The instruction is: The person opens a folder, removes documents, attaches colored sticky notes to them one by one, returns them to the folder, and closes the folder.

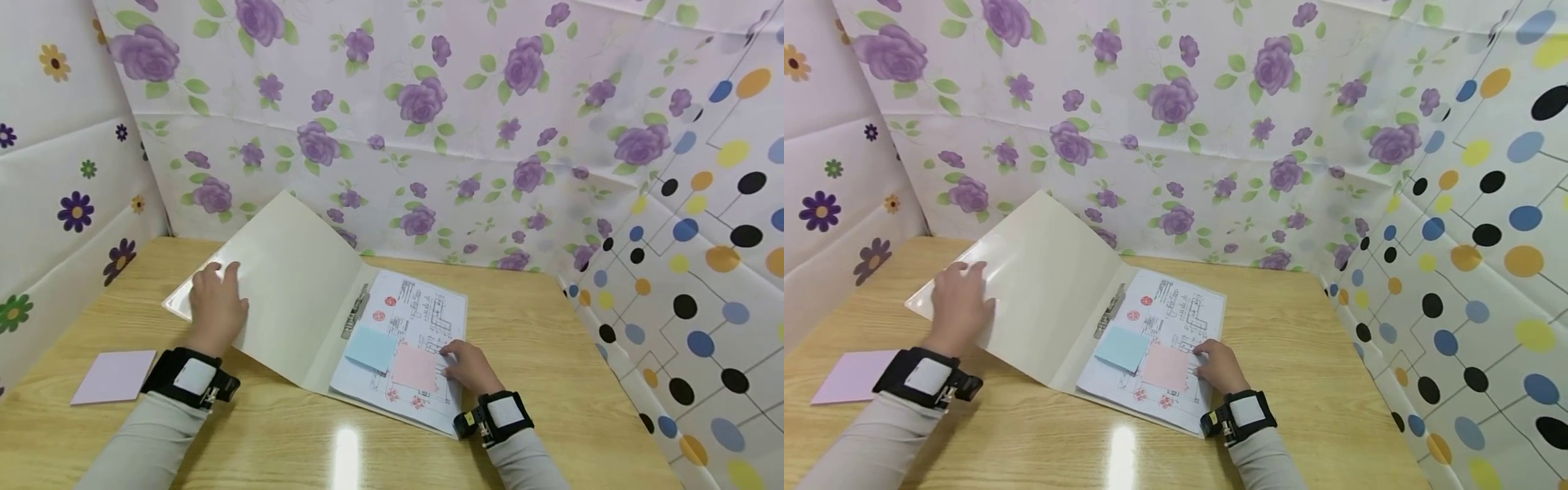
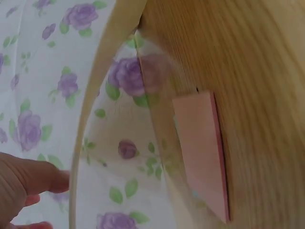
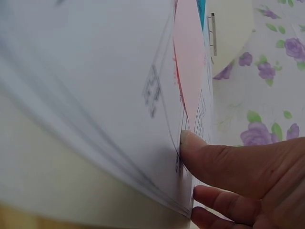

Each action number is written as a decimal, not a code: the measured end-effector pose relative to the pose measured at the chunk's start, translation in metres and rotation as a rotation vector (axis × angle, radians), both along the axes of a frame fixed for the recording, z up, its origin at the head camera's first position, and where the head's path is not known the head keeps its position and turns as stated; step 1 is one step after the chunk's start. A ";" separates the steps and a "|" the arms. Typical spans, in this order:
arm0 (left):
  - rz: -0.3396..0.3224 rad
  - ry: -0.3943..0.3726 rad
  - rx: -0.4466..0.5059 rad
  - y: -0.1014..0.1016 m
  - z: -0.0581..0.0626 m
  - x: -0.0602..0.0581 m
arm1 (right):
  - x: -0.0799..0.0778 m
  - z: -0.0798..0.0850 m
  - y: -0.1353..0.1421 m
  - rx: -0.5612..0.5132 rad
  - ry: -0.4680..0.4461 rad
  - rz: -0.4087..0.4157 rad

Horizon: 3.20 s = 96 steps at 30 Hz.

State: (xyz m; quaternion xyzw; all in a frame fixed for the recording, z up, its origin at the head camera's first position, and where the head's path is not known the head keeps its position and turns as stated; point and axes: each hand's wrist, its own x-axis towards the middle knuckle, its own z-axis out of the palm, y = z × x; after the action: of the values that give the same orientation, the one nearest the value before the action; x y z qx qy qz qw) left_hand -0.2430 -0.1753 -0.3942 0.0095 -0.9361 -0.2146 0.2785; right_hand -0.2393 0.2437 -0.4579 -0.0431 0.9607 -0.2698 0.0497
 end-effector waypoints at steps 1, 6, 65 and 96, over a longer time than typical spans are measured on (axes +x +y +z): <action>-0.013 0.009 -0.016 0.005 -0.001 -0.004 | 0.000 0.000 0.000 -0.002 0.002 0.000; -0.043 -0.009 -0.066 0.025 0.001 -0.021 | 0.000 0.001 -0.001 -0.007 0.012 -0.003; -0.338 -0.249 -0.270 0.084 -0.047 -0.049 | 0.026 -0.002 0.000 -0.080 -0.068 0.085; -0.459 -0.317 0.218 0.131 -0.047 -0.041 | 0.028 0.002 0.007 -0.080 -0.076 0.036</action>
State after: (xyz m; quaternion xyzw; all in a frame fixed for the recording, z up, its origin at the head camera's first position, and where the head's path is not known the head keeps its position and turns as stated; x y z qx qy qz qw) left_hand -0.2843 -0.0440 -0.4411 -0.1393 -0.9171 -0.3668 0.0703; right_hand -0.2110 0.2510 -0.4560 -0.0519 0.9456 -0.3084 0.0893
